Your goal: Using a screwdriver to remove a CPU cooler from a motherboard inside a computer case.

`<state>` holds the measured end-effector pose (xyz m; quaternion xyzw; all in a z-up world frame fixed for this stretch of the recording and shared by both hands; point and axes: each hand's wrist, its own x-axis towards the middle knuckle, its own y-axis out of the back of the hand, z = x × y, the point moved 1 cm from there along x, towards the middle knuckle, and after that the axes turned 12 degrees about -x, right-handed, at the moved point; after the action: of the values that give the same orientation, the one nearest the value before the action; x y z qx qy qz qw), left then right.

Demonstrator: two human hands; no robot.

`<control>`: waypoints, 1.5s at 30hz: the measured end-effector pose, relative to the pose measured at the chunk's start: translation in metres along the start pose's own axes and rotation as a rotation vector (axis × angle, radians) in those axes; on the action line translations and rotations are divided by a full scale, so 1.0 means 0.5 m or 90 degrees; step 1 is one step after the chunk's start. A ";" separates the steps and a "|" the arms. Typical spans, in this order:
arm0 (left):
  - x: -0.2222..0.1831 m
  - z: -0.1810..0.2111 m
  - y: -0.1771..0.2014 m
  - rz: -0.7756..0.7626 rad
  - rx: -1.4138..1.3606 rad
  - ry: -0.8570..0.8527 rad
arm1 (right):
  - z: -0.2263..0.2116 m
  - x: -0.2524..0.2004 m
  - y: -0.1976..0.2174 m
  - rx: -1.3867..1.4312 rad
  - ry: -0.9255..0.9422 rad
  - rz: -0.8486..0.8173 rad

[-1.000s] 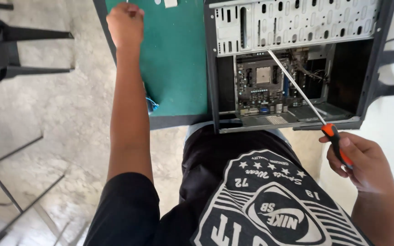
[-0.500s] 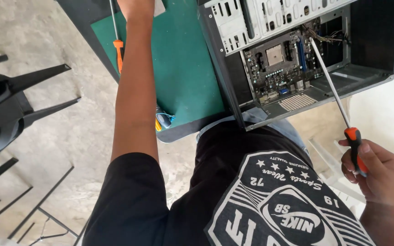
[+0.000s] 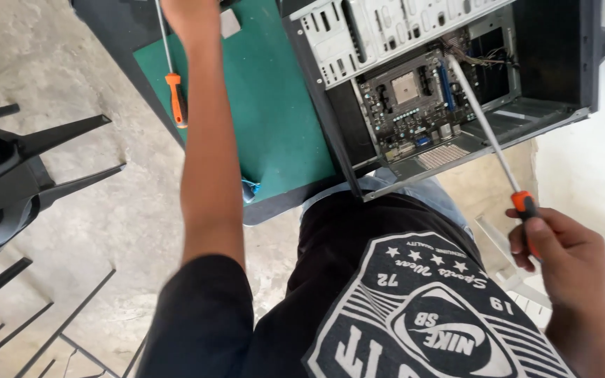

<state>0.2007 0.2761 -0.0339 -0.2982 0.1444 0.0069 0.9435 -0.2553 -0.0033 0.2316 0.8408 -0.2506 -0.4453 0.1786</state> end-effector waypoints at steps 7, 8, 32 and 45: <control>-0.391 0.072 -0.245 -0.009 -0.236 0.098 | -0.011 0.057 -0.020 -0.206 0.196 -0.021; -0.419 0.069 -0.260 -0.005 -0.233 0.090 | -0.002 0.075 -0.018 -0.206 0.201 -0.029; -0.688 -0.063 -0.427 0.117 -0.505 -0.146 | 0.068 0.322 0.143 -0.311 0.787 -0.219; -0.654 -0.116 -0.374 0.313 -0.516 -0.079 | 0.060 0.337 0.136 -0.364 0.591 -0.354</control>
<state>-0.1095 0.1135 0.1161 -0.5980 0.1394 0.3033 0.7286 -0.2180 -0.1585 0.1401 0.8998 0.2118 -0.1118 0.3648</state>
